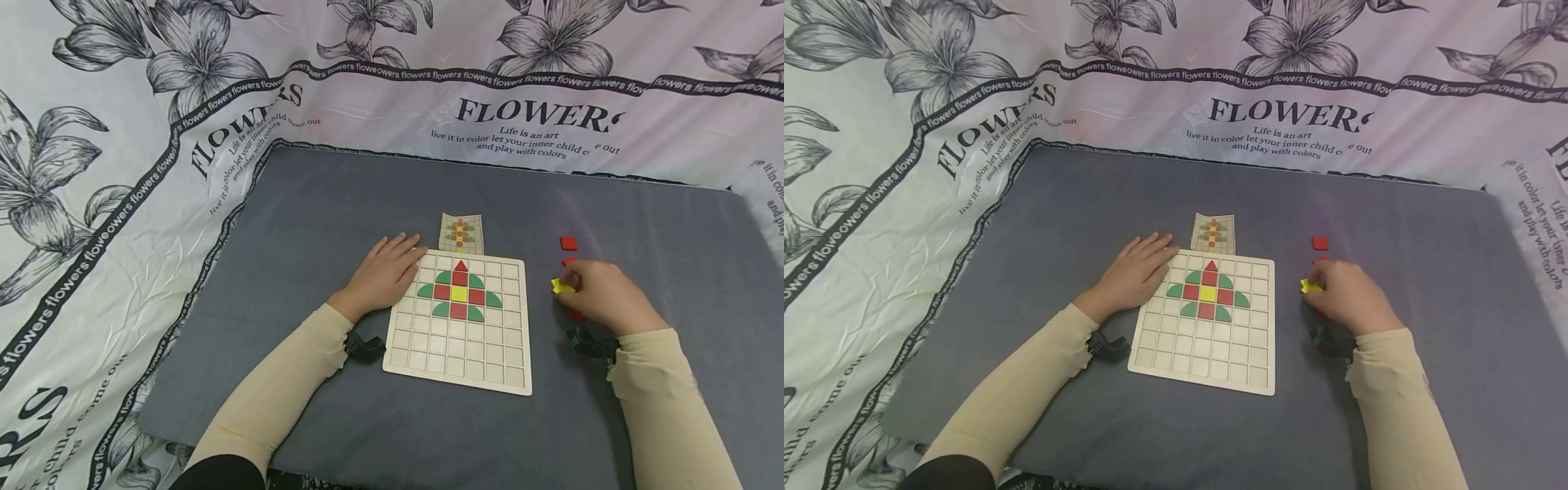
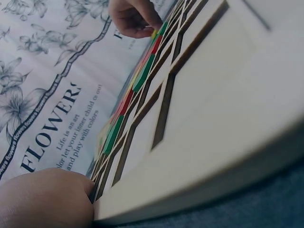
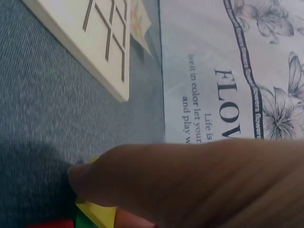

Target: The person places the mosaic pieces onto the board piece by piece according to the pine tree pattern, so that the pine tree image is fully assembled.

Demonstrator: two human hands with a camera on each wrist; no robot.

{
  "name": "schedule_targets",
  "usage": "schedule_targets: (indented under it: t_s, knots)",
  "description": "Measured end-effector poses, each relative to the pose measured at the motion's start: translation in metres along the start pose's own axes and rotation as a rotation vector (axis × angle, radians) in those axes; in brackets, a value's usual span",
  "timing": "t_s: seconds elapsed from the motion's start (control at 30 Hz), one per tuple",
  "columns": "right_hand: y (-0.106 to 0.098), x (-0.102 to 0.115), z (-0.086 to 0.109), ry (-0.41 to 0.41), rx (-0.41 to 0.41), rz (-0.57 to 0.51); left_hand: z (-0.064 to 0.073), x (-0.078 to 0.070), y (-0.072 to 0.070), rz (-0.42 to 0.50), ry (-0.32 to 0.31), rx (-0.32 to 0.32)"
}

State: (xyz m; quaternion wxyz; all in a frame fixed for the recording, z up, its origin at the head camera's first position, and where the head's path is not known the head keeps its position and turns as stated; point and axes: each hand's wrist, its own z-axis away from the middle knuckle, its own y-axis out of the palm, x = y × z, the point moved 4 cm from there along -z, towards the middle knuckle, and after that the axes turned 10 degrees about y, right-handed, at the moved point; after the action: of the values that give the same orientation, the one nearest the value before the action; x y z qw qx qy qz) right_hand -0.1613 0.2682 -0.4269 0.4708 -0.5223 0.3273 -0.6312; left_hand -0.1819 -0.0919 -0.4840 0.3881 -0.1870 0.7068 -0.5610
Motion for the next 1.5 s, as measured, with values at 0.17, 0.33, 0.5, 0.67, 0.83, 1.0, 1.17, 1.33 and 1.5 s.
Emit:
schedule_targets:
  t_s: [0.17,0.33,0.5,0.67,0.83,1.0,1.17,1.33,1.5]
  knots:
    - [0.002,0.013,0.004,-0.035,-0.04,0.009,-0.001,0.0,0.001,-0.006,-0.005,-0.003]
    - [0.004,0.033,0.01,-0.05,-0.047,-0.003,-0.001,0.0,0.001,-0.01,-0.007,-0.006]
    - [0.009,0.052,0.017,-0.079,-0.02,-0.02,-0.001,-0.001,0.0,-0.005,-0.008,-0.007]
    - [0.019,0.073,0.024,-0.165,-0.021,-0.015,0.0,-0.001,0.0,-0.001,-0.007,-0.005]
    - [0.031,0.094,0.031,-0.264,-0.024,-0.039,-0.001,0.0,0.001,0.004,-0.002,-0.014]
    - [0.04,0.107,0.035,-0.294,-0.019,-0.028,-0.001,0.001,0.002,0.0,-0.002,-0.014]
    - [0.047,0.116,0.04,-0.347,-0.04,-0.028,-0.001,0.001,0.0,-0.003,-0.005,-0.015]
    - [0.059,0.123,0.044,-0.4,-0.039,-0.035,0.0,0.0,0.0,-0.004,-0.008,-0.004]
    - [0.068,0.129,0.047,-0.48,-0.035,-0.043,-0.001,-0.001,0.0,-0.01,-0.007,-0.004]
